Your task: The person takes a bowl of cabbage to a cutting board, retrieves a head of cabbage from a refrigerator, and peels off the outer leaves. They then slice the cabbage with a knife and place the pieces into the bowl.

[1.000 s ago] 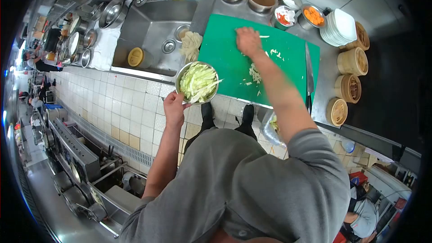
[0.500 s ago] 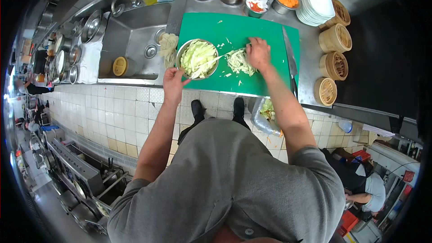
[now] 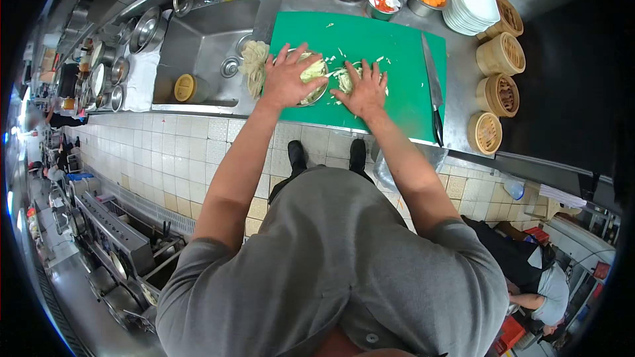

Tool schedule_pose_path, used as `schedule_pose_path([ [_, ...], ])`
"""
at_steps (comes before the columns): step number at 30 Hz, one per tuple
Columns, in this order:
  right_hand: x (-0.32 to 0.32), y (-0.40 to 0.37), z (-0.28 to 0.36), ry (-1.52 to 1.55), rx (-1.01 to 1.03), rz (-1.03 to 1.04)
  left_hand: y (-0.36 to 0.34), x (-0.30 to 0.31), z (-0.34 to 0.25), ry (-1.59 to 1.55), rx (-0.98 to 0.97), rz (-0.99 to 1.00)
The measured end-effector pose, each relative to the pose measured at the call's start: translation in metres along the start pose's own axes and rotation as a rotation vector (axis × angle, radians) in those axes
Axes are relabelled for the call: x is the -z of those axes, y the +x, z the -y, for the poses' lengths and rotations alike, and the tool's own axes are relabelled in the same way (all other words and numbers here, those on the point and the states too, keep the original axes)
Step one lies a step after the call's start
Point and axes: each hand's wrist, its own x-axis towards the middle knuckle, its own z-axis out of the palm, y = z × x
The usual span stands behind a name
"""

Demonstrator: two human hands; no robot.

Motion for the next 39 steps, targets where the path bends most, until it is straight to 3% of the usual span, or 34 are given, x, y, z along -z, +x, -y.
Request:
schedule_pose_path([
  [6, -0.023, 0.004, -0.005, 0.011, 0.028, -0.143, -0.017, -0.024, -0.004, -0.051, 0.065, -0.136],
  [10, -0.034, 0.012, -0.018, 0.114, 0.109, -0.200, -0.018, -0.021, -0.019, -0.021, 0.152, -0.125],
  [13, -0.029, 0.010, -0.019, 0.087, 0.118, -0.181, -0.012, -0.018, -0.027, 0.133, 0.207, 0.019],
  [20, -0.043, 0.035, -0.044, 0.105, 0.277, -0.240, -0.012, -0.008, -0.027, -0.001, 0.235, 0.024],
  [22, -0.038, 0.043, -0.049, 0.139, 0.230, -0.143, -0.015, -0.002, -0.018, -0.056, 0.233, -0.004],
  [25, -0.028, 0.054, -0.062, 0.294, 0.148, -0.125, -0.011, -0.002, 0.014, -0.339, 0.191, 0.024],
  [27, -0.013, 0.053, -0.062, 0.396, 0.081, -0.160, -0.014, -0.005, 0.037, -1.062, 0.288, -0.110],
  [29, 0.005, 0.060, -0.057, 0.508, 0.020, -0.193, -0.023, -0.005, 0.050, -1.036, 0.344, -0.210],
  [31, 0.024, 0.065, -0.051, 0.742, -0.013, -0.091, -0.035, -0.022, 0.068, -1.329, 0.542, -0.315],
  [33, 0.060, 0.060, -0.021, 0.741, 0.026, -0.081, -0.043, -0.037, 0.064, -1.369, 0.580, -0.345],
  [35, 0.084, 0.056, 0.014, 0.645, 0.288, -0.119, -0.044, -0.060, 0.065, -1.670, 0.543, -0.348],
  [39, 0.081, 0.049, 0.084, 0.398, 0.631, -0.097, -0.039, -0.045, 0.045, -1.685, 0.527, -0.468],
])
